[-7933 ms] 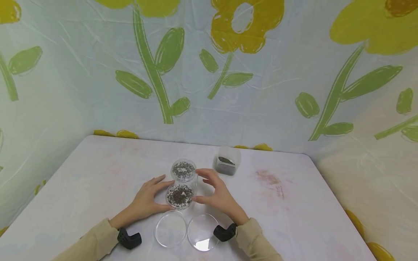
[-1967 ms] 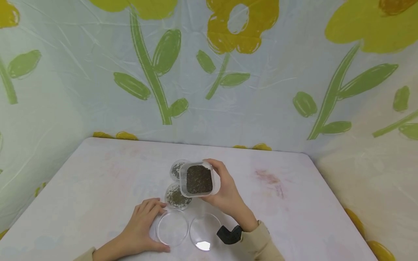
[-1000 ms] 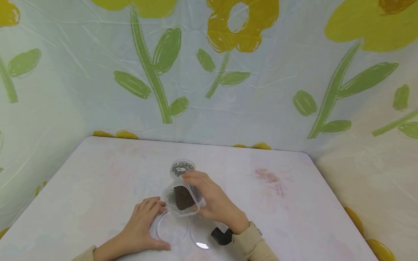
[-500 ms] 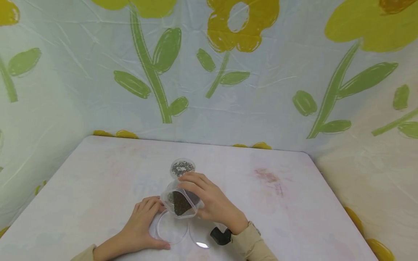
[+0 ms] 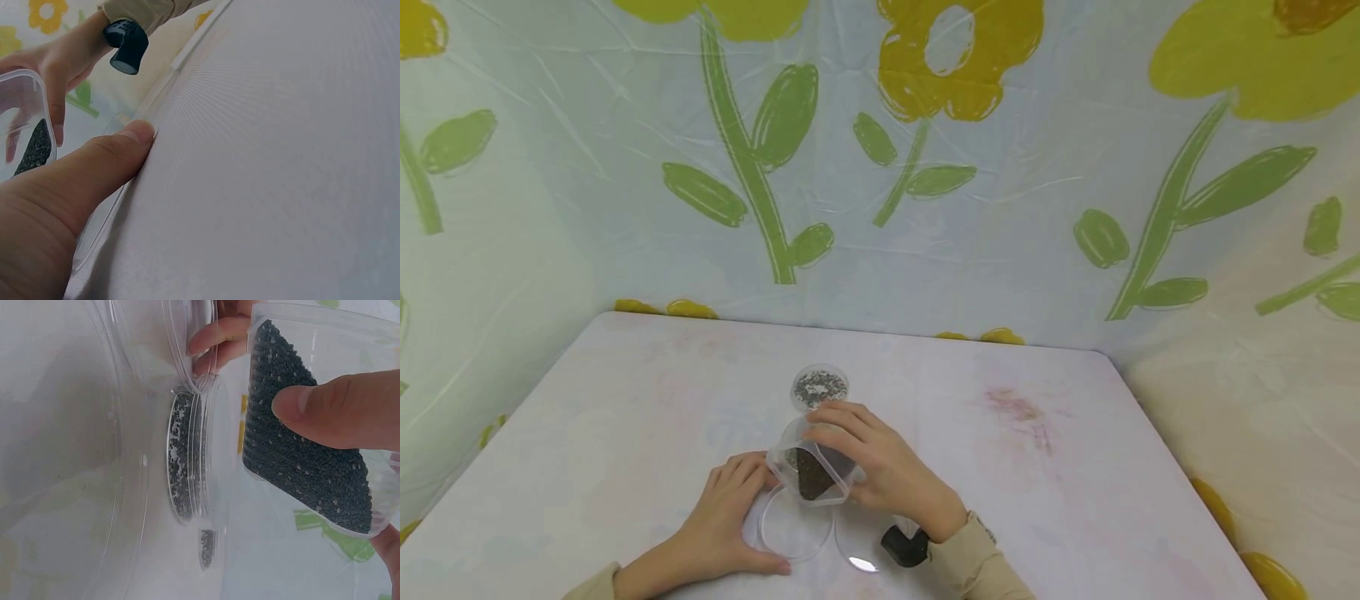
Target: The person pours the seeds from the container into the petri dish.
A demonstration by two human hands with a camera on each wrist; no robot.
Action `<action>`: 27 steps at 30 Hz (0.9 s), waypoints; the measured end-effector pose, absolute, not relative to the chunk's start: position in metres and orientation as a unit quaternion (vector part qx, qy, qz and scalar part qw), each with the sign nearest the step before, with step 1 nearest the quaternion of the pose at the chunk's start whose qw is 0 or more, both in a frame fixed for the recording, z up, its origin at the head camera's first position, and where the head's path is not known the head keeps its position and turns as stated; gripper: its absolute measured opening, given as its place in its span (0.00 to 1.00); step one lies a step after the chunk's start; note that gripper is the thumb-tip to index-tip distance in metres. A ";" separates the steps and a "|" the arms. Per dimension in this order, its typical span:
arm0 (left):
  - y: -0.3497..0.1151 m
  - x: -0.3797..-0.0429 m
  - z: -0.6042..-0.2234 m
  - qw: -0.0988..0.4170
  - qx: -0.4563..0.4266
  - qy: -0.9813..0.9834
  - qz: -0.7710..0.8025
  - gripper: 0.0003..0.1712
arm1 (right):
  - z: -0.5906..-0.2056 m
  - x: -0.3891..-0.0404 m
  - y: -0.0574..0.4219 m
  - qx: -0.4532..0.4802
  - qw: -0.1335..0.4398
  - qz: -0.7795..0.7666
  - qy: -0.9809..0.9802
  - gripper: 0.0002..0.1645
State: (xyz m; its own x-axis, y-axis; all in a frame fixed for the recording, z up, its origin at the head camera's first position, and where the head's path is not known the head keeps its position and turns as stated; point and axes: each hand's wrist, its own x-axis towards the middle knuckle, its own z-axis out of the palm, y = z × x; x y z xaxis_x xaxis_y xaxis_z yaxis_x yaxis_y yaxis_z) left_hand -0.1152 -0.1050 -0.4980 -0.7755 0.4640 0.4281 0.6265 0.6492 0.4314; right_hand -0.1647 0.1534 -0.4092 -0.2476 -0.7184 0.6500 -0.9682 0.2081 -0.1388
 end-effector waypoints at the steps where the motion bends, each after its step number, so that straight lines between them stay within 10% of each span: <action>1: -0.105 -0.115 -0.498 0.142 -0.304 -0.897 -0.287 0.51 | -0.409 -0.165 0.153 0.569 0.233 0.269 -0.741 0.29; 27: -0.105 -0.114 -0.497 0.137 -0.303 -0.899 -0.285 0.51 | -0.410 -0.166 0.155 0.565 0.220 0.267 -0.749 0.44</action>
State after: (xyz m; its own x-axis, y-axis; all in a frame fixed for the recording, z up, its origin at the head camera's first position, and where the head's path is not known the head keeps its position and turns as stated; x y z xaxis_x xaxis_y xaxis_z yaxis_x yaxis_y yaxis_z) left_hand -0.1142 -0.1052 -0.4966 -0.7794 0.4661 0.4187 0.6223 0.6540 0.4302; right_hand -0.1657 0.1551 -0.4100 -0.2639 -0.7297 0.6308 -0.9641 0.2186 -0.1505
